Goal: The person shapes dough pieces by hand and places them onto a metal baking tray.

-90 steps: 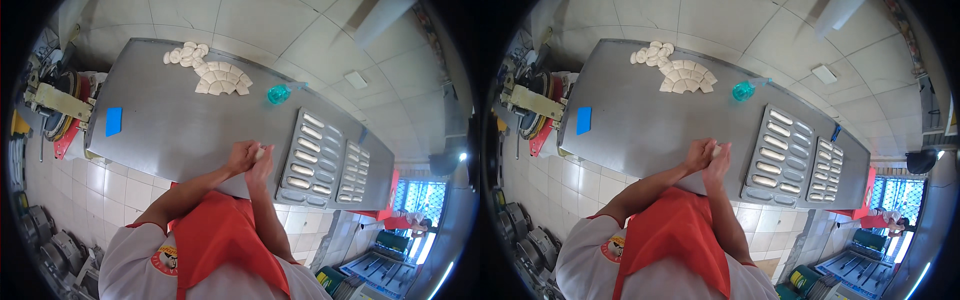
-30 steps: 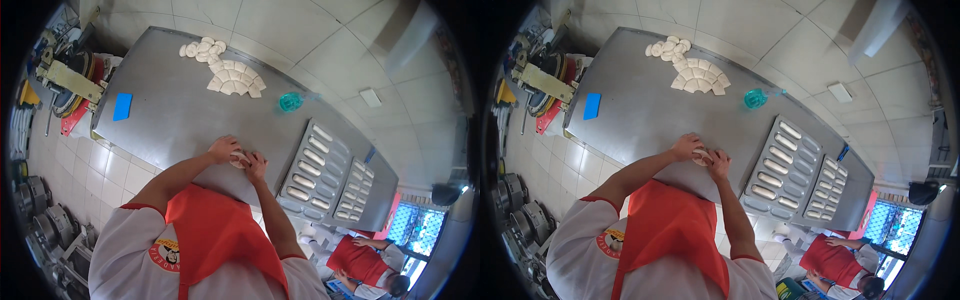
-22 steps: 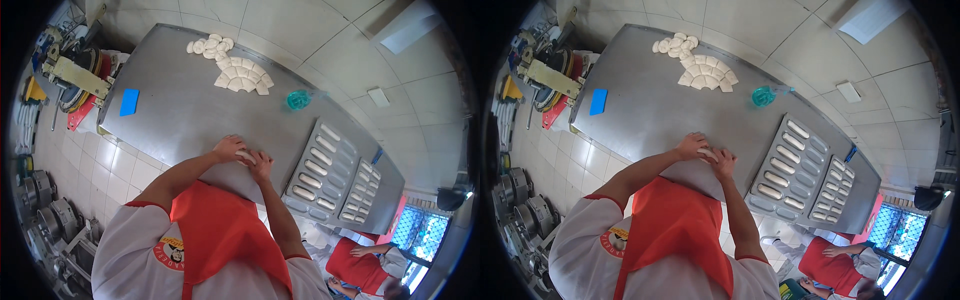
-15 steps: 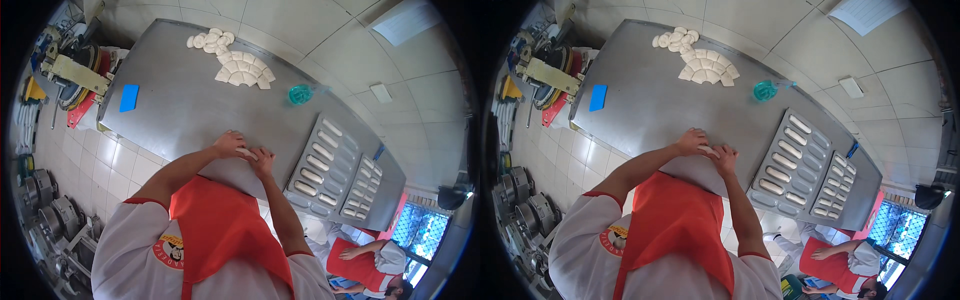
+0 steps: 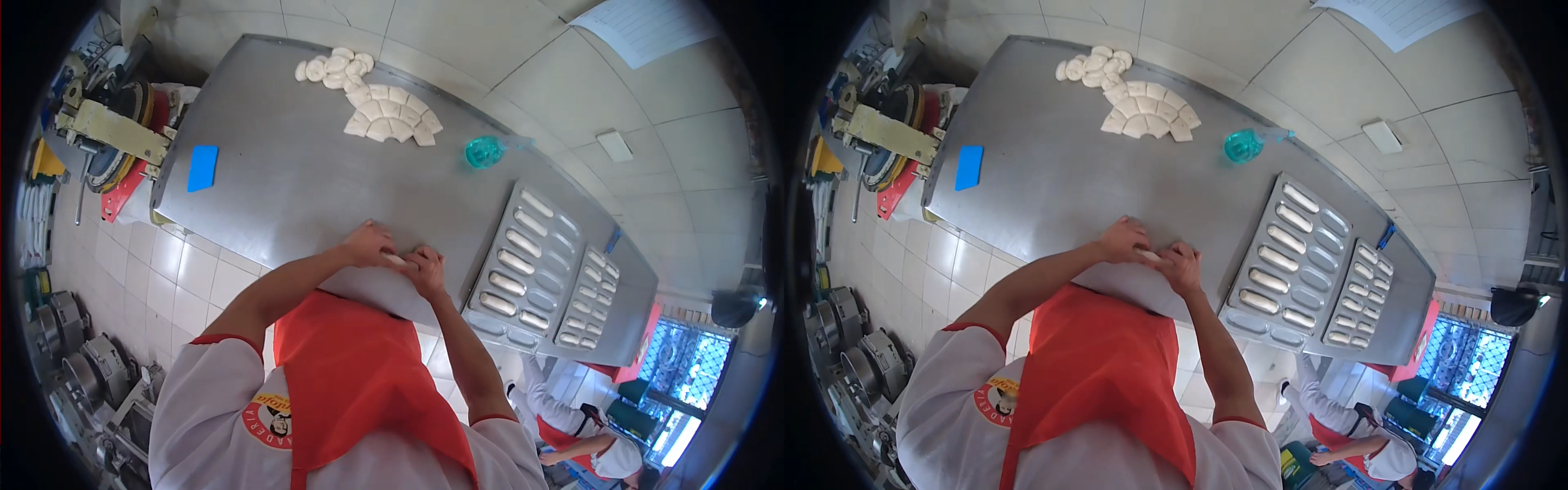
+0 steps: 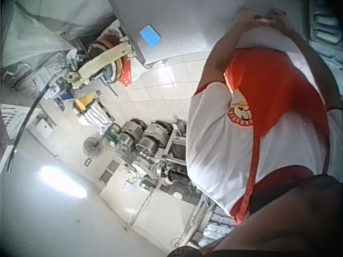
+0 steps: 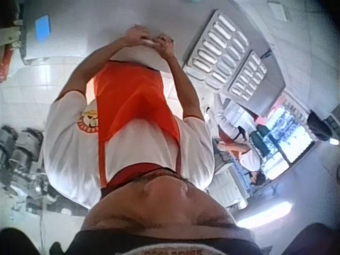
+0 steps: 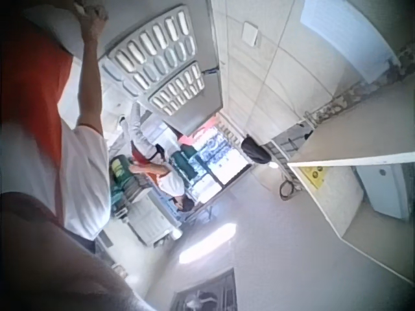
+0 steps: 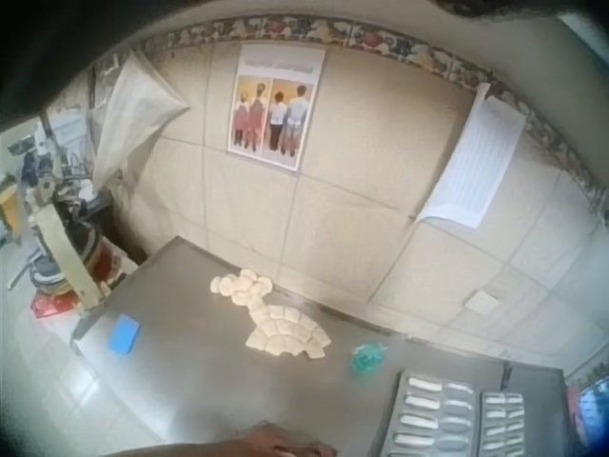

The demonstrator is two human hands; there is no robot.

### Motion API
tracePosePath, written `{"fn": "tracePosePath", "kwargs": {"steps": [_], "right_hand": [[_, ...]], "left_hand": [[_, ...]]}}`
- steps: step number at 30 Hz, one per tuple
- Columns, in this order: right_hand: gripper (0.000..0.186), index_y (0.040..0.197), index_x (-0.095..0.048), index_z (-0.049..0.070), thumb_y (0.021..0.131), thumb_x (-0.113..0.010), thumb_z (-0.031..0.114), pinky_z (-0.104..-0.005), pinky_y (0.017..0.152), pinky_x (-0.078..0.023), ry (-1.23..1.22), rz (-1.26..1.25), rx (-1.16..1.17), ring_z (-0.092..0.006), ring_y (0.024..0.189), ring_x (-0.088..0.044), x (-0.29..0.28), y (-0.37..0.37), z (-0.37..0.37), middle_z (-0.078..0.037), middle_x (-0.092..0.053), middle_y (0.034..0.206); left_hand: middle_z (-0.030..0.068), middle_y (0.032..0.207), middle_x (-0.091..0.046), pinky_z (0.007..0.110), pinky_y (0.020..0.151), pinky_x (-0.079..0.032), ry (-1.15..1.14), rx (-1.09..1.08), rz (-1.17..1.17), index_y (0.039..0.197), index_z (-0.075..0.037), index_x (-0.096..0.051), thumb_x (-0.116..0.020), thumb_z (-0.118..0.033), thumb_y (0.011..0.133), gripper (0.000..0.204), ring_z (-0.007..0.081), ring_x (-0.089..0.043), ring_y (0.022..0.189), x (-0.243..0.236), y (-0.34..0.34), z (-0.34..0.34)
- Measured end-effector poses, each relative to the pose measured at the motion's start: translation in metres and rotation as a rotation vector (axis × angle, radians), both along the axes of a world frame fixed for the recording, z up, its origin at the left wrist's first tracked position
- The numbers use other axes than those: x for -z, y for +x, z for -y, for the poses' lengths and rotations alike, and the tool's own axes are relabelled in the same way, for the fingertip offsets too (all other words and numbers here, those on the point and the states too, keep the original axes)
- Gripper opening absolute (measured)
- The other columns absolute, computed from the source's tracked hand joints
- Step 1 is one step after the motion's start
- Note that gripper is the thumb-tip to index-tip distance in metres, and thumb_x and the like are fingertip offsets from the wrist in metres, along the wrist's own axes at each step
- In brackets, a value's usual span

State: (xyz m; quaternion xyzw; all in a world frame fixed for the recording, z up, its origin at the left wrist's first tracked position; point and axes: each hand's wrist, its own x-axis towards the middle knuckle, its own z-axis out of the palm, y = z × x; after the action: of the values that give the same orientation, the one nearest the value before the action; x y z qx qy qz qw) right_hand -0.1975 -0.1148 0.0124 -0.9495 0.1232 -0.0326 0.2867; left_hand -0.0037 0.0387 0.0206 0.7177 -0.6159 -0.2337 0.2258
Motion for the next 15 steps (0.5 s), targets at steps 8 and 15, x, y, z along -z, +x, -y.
{"fn": "tracePosePath", "kwargs": {"steps": [8, 15], "right_hand": [[0.048, 0.128, -0.061, 0.012, 0.083, -0.071, 0.022, -0.0503, 0.103, -0.035, -0.162, 0.050, 0.136, -0.0334, 0.120, -0.052, -0.020, 0.004, -0.069, -0.014, -0.057, 0.125], [0.056, 0.149, -0.040, 0.012, 0.097, -0.049, 0.031, -0.0556, 0.114, -0.025, -0.266, -0.097, 0.252, -0.0367, 0.144, -0.030, 0.029, 0.014, -0.119, -0.012, -0.032, 0.158]], "left_hand": [[0.0162, 0.131, -0.053, 0.048, 0.107, -0.034, -0.246, -0.214, -0.290, 0.138, -0.008, -0.048, -0.079, -0.041, 0.075, 0.078, 0.0330, -0.048, 0.123, -0.010, -0.045, -0.042], [0.0197, 0.136, -0.051, 0.050, 0.110, -0.033, -0.348, -0.193, -0.454, 0.139, 0.000, -0.043, -0.079, -0.039, 0.076, 0.082, 0.0370, -0.046, 0.129, -0.019, -0.072, -0.024]]}}
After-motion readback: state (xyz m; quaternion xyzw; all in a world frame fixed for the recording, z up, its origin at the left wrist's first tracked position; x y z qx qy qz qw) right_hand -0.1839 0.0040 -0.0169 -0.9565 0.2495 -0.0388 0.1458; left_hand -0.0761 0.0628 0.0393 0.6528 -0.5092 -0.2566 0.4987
